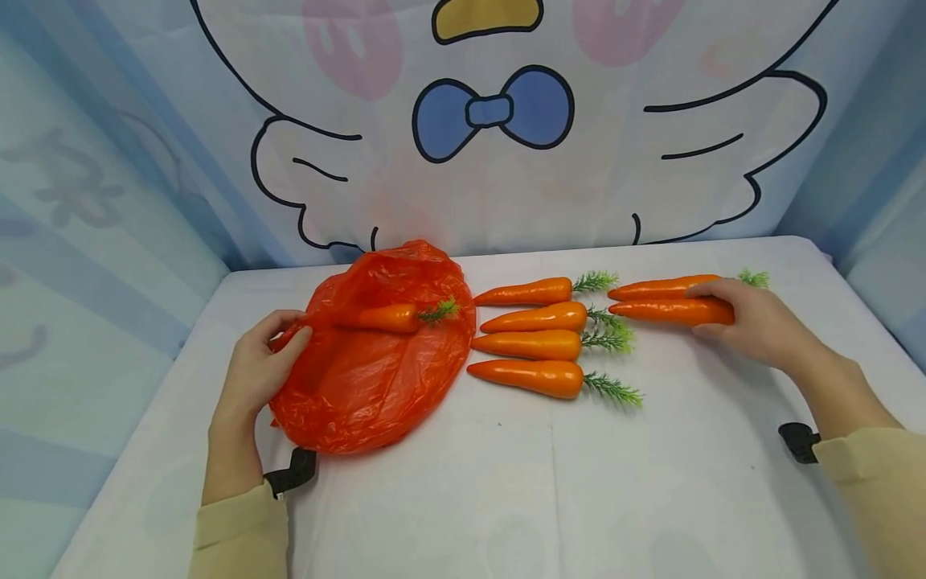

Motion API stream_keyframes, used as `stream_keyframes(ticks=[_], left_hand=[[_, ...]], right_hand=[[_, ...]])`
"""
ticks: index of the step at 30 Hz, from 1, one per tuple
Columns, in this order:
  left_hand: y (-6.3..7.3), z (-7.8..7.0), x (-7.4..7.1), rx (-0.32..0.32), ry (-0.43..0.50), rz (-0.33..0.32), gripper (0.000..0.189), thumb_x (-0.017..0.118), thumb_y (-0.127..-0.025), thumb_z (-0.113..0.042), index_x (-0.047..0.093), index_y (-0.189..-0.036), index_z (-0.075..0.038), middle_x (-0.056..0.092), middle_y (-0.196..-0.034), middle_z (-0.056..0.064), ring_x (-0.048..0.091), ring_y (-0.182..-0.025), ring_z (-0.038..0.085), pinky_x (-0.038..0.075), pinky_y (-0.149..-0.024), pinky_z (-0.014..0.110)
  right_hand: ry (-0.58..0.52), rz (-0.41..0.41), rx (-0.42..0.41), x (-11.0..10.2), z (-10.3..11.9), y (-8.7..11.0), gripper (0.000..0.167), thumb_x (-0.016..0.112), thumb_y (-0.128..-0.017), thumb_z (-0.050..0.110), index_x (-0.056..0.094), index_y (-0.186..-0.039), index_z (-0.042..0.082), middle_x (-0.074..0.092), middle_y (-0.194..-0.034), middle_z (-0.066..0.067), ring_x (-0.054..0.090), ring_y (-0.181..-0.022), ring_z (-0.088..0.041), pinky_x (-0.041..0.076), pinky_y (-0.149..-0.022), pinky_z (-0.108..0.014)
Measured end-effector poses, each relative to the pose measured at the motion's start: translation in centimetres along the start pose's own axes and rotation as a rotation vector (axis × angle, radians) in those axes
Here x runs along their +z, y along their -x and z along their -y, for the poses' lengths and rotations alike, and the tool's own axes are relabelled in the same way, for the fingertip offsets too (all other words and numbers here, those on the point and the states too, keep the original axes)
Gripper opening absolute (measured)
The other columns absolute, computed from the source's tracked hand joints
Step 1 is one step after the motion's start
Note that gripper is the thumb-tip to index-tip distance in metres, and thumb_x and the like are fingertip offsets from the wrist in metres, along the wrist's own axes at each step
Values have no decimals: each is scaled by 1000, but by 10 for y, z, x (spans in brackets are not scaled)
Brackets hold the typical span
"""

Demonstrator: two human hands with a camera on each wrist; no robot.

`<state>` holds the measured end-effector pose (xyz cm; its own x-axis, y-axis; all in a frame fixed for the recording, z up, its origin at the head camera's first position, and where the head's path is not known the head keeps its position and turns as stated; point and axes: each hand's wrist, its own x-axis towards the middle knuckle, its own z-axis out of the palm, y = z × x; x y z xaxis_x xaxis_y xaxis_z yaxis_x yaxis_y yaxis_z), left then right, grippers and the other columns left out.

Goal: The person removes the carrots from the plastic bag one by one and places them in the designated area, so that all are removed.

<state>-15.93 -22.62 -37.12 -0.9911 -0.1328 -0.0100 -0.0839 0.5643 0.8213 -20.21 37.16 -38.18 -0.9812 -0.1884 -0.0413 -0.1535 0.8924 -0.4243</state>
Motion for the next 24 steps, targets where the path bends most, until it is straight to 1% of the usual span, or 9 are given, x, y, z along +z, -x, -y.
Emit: stream_keyframes(ticks=[5, 10, 13, 16, 20, 24], left_hand=[[0, 0, 0, -6, 3, 2, 35, 58, -102, -24, 58, -135, -13, 56, -136, 13, 51, -123, 33, 52, -97, 50], [1, 0, 0, -3, 2, 5, 34, 58, -102, -24, 59, -135, -13, 57, -136, 13, 51, -122, 33, 52, -97, 50], [1, 0, 0, 5, 1, 6, 34, 58, -102, -24, 59, -134, -12, 57, -135, 14, 51, -122, 33, 52, -97, 50], [2, 0, 0, -2, 4, 8, 35, 58, -102, -24, 59, -135, -12, 56, -135, 13, 51, -122, 33, 52, -97, 49], [1, -1, 0, -11, 6, 6, 35, 58, -102, -25, 58, -135, -13, 56, -136, 12, 50, -122, 32, 52, -96, 49], [0, -1, -1, 0, 7, 7, 35, 58, -102, -24, 58, -135, -13, 56, -136, 13, 50, -123, 33, 52, -96, 49]], right_hand=[[-19, 45, 15, 3, -6, 2, 54, 73, -90, 6, 48, -136, -8, 40, -135, -39, 35, -120, -57, 28, -100, -76], [-13, 44, -12, 6, -6, 4, 52, 76, -88, 6, 51, -132, -8, 42, -133, -39, 37, -118, -57, 28, -98, -76], [4, 38, -23, 7, -4, 5, 52, 76, -87, 4, 52, -132, -8, 44, -132, -39, 38, -117, -56, 29, -98, -76], [25, 42, -32, 7, -2, 5, 53, 76, -87, 3, 51, -132, -9, 44, -132, -38, 39, -118, -56, 30, -98, -76], [59, 10, -54, 4, -1, 7, 54, 78, -84, 2, 53, -131, -10, 47, -131, -38, 40, -118, -55, 33, -97, -76], [95, -55, -63, 3, -1, 12, 51, 79, -82, -2, 56, -126, -11, 48, -129, -38, 38, -119, -57, 33, -96, -76]])
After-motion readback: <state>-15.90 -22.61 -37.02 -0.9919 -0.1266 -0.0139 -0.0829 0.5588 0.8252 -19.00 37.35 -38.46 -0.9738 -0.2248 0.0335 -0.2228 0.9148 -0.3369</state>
